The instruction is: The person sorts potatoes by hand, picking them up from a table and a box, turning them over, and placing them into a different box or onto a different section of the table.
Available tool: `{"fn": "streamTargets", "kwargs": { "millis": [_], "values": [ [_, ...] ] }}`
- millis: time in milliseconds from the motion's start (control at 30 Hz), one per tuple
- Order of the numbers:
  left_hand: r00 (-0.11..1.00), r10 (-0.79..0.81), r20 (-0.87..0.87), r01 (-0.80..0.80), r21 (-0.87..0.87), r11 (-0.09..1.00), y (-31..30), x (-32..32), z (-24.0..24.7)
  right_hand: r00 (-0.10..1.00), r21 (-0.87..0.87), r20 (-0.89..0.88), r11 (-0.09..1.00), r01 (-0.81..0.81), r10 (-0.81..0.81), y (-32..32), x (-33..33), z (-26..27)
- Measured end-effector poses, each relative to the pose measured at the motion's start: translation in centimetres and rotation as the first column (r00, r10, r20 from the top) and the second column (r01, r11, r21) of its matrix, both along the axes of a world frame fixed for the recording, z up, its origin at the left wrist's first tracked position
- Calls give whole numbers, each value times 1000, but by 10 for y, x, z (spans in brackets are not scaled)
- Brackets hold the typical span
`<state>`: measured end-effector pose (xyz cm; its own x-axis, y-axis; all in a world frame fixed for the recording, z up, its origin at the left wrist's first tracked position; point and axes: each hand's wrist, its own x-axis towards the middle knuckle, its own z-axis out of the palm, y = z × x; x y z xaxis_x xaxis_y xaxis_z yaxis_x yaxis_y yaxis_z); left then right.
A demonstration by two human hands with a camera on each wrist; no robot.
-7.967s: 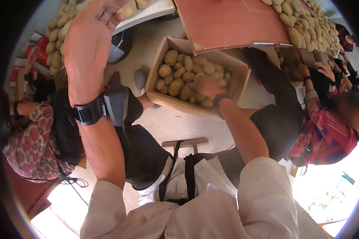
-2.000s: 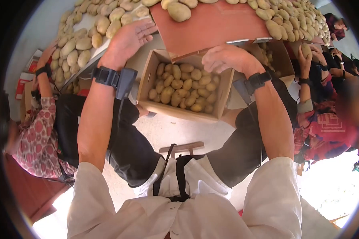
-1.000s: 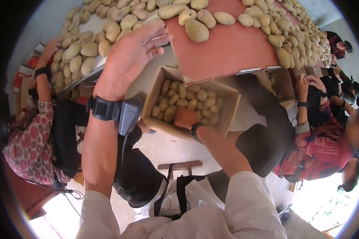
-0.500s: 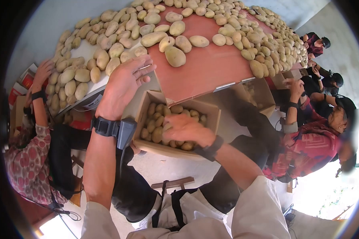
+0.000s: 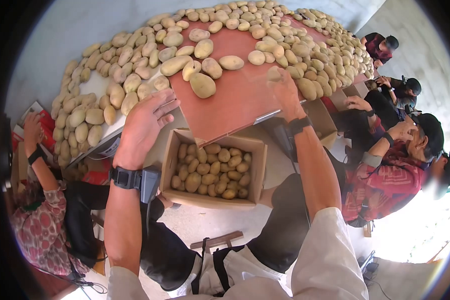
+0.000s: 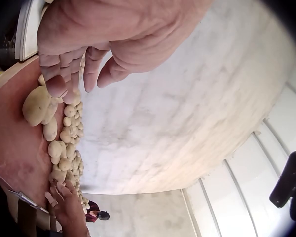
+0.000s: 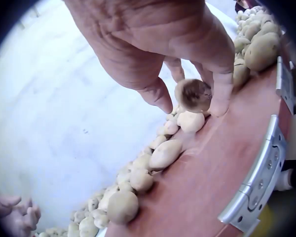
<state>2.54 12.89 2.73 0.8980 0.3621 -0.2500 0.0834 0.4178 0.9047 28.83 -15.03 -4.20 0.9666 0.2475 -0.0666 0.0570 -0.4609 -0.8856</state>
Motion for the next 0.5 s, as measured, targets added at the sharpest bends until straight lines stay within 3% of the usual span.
{"fn": "streamTargets", "kwargs": {
  "millis": [133,200,300,433,500],
  "values": [
    [1000,1,-27,-1,6,1000,-2,5,3,1000,-7,13,1000,-19,19,-19,21,-46],
    [999,-6,-40,6,7,1000,-4,5,4,999,-83,-3,996,46,-46,-26,22,-63],
    [999,-7,-43,8,32,999,-4,9,5,990,-23,-134,999,44,-47,-28,0,-39],
    [999,-9,-36,9,25,1000,-3,12,1,987,13,-156,999,41,-38,-34,-8,-39],
    [999,-13,-48,14,11,1000,-2,13,-2,990,73,-124,996,-58,66,-41,-4,-46]
  ]
}}
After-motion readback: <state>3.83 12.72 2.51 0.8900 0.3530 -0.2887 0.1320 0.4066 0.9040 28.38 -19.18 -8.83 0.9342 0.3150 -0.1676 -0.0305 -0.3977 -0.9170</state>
